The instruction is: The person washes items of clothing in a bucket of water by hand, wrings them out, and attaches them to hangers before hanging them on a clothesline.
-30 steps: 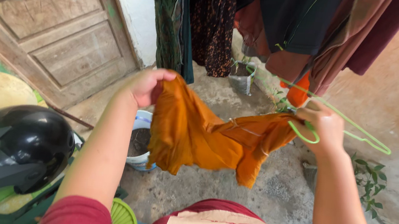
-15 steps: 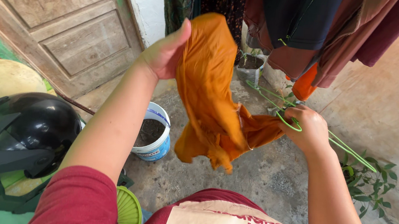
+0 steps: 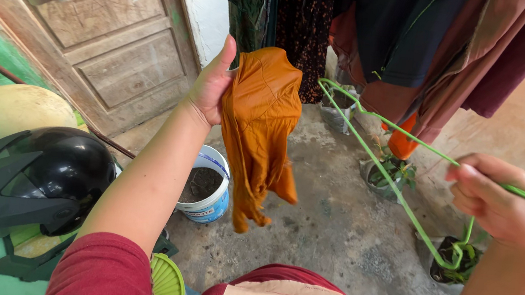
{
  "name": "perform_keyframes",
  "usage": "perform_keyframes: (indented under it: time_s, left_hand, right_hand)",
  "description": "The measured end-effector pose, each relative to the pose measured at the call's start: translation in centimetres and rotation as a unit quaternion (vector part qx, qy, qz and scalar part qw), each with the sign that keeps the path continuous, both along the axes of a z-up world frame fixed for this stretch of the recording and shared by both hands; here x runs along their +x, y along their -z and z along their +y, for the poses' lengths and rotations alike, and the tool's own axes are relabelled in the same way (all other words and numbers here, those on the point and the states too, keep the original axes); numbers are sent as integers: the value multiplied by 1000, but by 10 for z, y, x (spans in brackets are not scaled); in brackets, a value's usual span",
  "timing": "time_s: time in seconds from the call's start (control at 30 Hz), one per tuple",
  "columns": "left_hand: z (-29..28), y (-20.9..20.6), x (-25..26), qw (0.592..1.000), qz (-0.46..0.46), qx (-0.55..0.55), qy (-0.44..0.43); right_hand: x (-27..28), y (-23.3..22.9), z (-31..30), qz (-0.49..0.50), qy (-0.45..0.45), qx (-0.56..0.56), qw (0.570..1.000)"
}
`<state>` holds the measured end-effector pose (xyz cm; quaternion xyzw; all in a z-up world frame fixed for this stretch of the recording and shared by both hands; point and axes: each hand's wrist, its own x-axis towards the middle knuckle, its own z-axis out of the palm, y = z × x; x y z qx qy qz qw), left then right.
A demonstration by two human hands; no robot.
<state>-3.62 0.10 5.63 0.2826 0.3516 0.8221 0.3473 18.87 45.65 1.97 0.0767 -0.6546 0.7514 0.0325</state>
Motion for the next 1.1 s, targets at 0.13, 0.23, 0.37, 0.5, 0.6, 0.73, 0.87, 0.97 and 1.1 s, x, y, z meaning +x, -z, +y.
perform_keyframes:
  time_s: [0.13, 0.23, 0.37, 0.5, 0.6, 0.73, 0.87, 0.97, 1.1]
  left_hand:
    - [-2, -10, 0, 999, 3, -30, -19]
    - [-3, -23, 6, 997, 21, -74, -6]
    - [0, -34, 15, 961, 175, -213, 17]
    - [8, -31, 12, 871, 226, -435, 40]
    - [17, -27, 8, 754, 341, -560, -23]
    - [27, -21, 17, 513, 498, -698, -44]
    - [37, -29, 41, 472, 561, -637, -238]
    - [36, -51, 53, 385, 671, -543, -327]
    - [28, -67, 56, 329, 721, -468, -392]
  right_hand:
    - [8, -4, 4, -9, -68, -15, 998]
    - [3, -8, -26, -1, -42, 80, 996]
    - [-21, -8, -71, -72, -70, 106, 989]
    - [-53, 3, -118, -58, -123, 137, 981]
    - [-75, 14, -144, -37, -152, 139, 978]
    - [-100, 45, -185, -39, -149, 18, 988]
    - [-101, 62, -202, 54, -116, -163, 978]
    - [-103, 56, -204, 85, -116, -234, 962]
    - [-130, 27, -168, 113, -85, -123, 982]
